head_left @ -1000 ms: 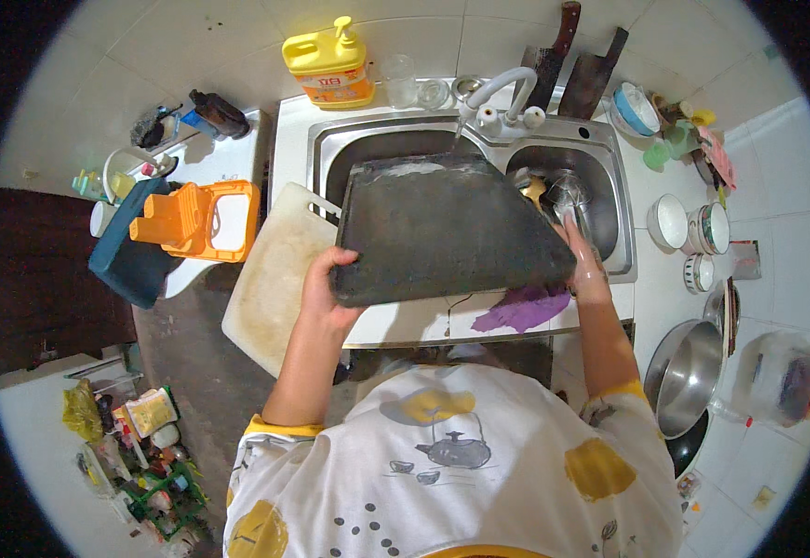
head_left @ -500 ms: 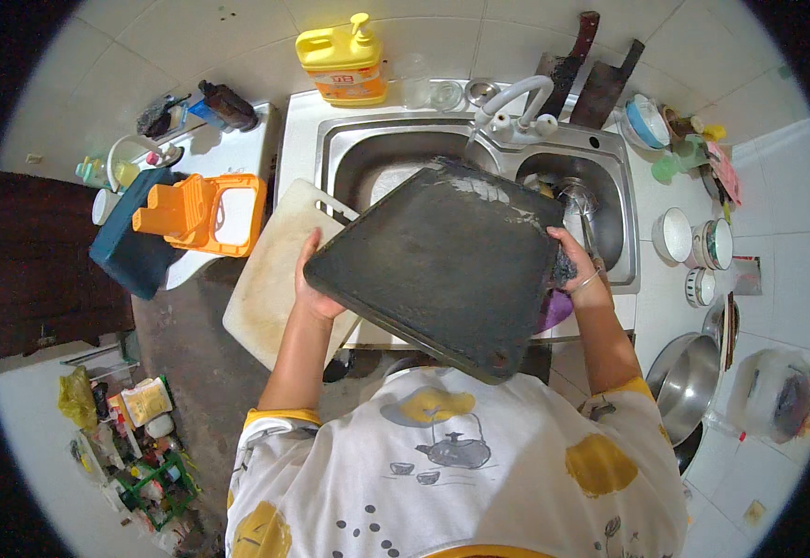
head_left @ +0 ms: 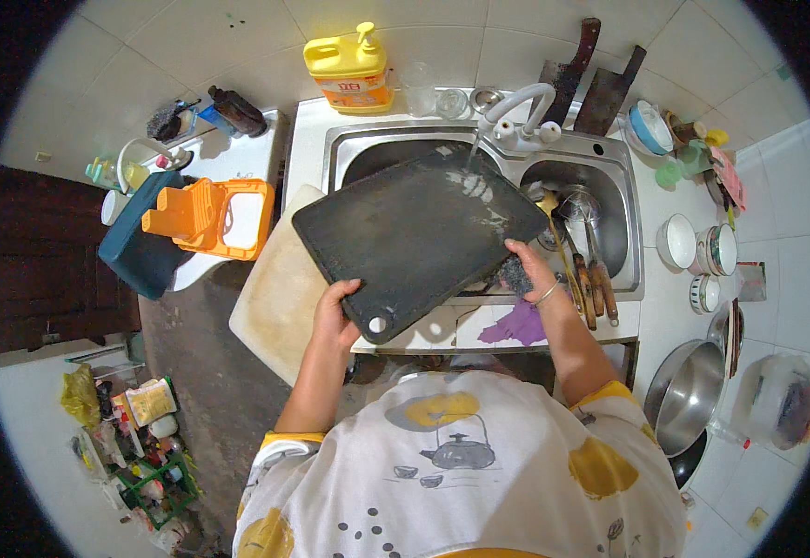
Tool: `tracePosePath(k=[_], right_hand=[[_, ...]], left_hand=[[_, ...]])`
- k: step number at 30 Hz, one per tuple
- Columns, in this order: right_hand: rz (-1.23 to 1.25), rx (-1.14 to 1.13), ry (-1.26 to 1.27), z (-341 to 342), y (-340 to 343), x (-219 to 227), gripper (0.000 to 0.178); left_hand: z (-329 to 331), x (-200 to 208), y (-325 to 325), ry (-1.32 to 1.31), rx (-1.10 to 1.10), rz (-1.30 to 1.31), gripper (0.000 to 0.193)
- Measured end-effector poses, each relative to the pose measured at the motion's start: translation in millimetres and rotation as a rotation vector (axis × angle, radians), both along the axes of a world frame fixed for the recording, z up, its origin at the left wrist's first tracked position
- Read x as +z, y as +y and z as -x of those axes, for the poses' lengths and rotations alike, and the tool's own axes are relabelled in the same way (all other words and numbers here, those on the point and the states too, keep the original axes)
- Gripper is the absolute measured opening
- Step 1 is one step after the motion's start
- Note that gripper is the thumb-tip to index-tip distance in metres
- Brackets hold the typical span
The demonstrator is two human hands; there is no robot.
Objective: The person washes a black rectangular grill pan and a white cutting board in a kitchen sink. They use a metal scrubber to clean the surfaces under running water, rinsing the items thoroughly before placing them aside.
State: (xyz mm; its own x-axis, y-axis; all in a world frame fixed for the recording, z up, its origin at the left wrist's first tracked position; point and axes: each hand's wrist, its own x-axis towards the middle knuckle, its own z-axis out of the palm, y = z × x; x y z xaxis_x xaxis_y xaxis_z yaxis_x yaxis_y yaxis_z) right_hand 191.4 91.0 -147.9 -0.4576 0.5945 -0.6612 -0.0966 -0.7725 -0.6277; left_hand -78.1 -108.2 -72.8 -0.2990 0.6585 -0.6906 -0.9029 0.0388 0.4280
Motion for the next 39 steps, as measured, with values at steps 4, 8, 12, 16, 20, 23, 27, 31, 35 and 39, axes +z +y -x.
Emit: tracePosePath(k=[4,8,12,16,20,23,27,31,35,39], right_hand=[[-0.257,0.597,-0.466,2.7,19.6,34.3,0.045],[-0.835,0.631,-0.72,-6.3,57.7,12.9,0.048],[-1.1,0.476,-0.852,52.3,44.8,32.1,0.031],[-1.315,0.513,-0.952,63.5,52.2,24.4,0.024],[-1.433,0.335,-0.727,83.4,67.3,29.2,0.038],[-1.3,0.322,-0.536,118.1,74.8,-6.5,0.046],[-1.225,0.184,-0.614,143.2,92.8,-90.7,0.047],[-1.213,0.371,-0.447,167.5,30.2,-89.1,0.047],[-1.47,0.604,-0.357,170.6,-22.8,-24.1,0.039],[-1.474,0.458,-0.431,150.9,24.9,-52.1,0.032]], left_hand=[[13.8,-3.1,-23.7,0.07,0.014,-0.031,0.042],[19.5,-41.3,-44.0,0.217,0.029,-0.018,0.045],[19.0,-78.0,-61.3,0.167,0.05,-0.018,0.046],[4.6,-58.4,-59.5,0.252,0.093,-0.031,0.048],[-8.9,-57.6,-54.3,0.286,0.086,0.027,0.047],[-17.1,-67.6,-44.8,0.262,0.108,0.016,0.052],[4.9,-72.7,-34.0,0.42,-0.007,0.064,0.057],[17.2,-49.6,-1.5,0.349,0.056,0.086,0.05],[11.1,-58.0,3.1,0.338,0.015,0.036,0.054],[-8.7,-39.4,-32.9,0.311,0.133,0.078,0.057]])
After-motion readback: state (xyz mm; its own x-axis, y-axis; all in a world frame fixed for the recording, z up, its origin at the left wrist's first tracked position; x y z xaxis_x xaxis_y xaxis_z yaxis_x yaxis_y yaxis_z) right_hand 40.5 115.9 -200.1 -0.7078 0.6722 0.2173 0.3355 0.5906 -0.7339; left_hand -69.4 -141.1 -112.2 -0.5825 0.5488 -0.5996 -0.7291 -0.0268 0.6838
